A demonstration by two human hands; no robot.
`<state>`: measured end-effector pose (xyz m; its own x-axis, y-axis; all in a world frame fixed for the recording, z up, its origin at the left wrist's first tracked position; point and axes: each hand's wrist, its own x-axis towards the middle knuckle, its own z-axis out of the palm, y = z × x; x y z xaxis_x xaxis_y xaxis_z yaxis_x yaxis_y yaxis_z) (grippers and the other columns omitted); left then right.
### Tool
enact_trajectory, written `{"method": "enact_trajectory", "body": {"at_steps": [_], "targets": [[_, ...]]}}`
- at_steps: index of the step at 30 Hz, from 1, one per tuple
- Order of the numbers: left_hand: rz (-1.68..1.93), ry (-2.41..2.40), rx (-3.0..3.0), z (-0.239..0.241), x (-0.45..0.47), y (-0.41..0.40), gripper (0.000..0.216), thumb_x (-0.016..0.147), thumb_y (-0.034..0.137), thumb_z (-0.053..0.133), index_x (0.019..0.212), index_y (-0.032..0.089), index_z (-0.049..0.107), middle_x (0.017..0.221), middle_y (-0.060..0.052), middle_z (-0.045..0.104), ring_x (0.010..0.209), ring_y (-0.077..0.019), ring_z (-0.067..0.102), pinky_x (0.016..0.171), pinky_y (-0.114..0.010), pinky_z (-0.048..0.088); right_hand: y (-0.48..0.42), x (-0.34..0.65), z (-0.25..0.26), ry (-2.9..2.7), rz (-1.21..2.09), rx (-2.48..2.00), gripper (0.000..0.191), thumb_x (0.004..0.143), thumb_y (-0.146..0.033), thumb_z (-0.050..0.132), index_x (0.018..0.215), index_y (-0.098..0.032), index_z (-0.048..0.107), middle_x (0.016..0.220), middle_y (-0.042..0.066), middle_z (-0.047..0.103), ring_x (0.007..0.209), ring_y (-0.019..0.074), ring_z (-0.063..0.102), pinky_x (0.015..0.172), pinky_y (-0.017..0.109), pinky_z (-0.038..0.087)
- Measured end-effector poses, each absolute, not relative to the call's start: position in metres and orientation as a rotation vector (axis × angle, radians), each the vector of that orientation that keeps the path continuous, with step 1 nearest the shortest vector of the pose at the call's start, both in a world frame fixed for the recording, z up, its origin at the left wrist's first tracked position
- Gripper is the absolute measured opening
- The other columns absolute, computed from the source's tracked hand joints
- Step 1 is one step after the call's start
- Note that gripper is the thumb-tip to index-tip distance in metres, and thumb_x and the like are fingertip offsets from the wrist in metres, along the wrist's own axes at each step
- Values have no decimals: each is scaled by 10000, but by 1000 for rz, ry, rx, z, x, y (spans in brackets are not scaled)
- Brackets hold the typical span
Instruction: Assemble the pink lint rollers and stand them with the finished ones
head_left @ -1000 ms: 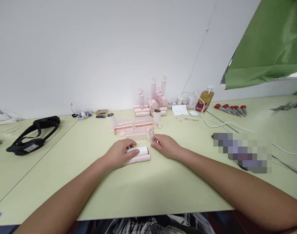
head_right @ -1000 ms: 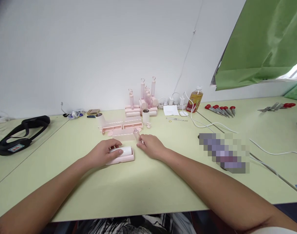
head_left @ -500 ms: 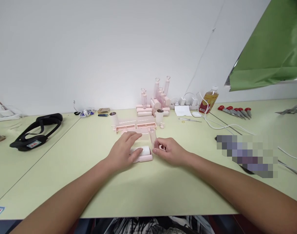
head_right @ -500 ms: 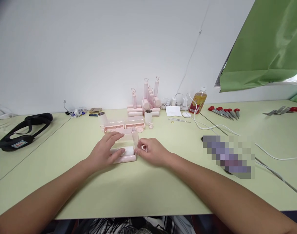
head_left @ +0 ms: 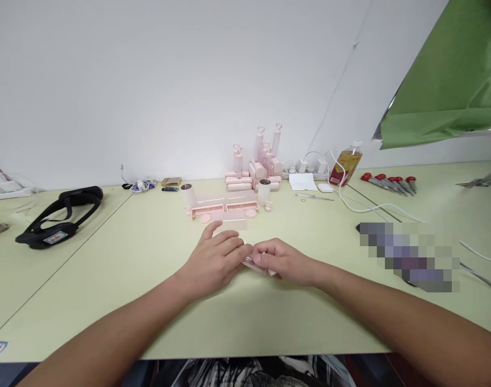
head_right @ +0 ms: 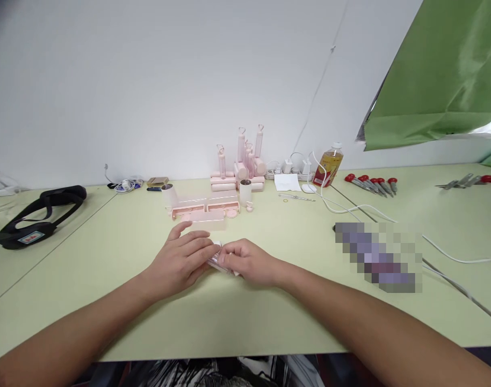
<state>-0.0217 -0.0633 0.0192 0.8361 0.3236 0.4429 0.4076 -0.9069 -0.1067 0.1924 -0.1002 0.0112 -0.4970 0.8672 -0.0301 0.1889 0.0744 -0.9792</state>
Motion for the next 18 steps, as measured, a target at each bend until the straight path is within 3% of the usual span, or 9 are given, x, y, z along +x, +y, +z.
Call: {"method": "enact_trajectory", "body": {"at_steps": [2,5,10,13,18], "targets": [[-580,-585,-2844,18,-22,-59,268,966,251,411,1188,206,556,974,-61,694,925,-190,621,921,-404,368,-98,191,9,-1557,1509,-1145,393,859,-533,515,684,-181,507,521,-71,356,428,68,271,409,223,211],[-559,-639,-2863,16,-22,-56,308,965,315,406,1210,182,538,914,-72,675,811,-186,612,741,-343,393,-96,189,9,-1335,1524,-1180,418,826,-589,545,761,-176,567,494,-80,364,404,63,259,385,211,200],[-520,-808,-2887,15,-23,-54,360,960,416,380,1178,194,561,865,-71,663,766,-200,605,675,-325,390,-94,189,11,-1176,1473,-1082,437,769,-592,638,817,-160,601,529,-67,433,416,60,344,413,214,293],[-506,-879,-2900,15,-24,-54,396,957,466,367,1203,212,545,897,-67,675,796,-211,616,677,-319,402,-93,191,8,-1129,1370,-1049,407,738,-561,693,747,-173,571,554,-55,479,435,78,433,438,236,399],[-473,-935,-2945,12,-24,-54,415,948,500,369,1196,224,555,890,-57,675,785,-206,629,663,-300,425,-93,192,4,-1179,1300,-1039,388,743,-542,699,725,-196,524,502,-78,457,417,100,487,452,267,476]]}}
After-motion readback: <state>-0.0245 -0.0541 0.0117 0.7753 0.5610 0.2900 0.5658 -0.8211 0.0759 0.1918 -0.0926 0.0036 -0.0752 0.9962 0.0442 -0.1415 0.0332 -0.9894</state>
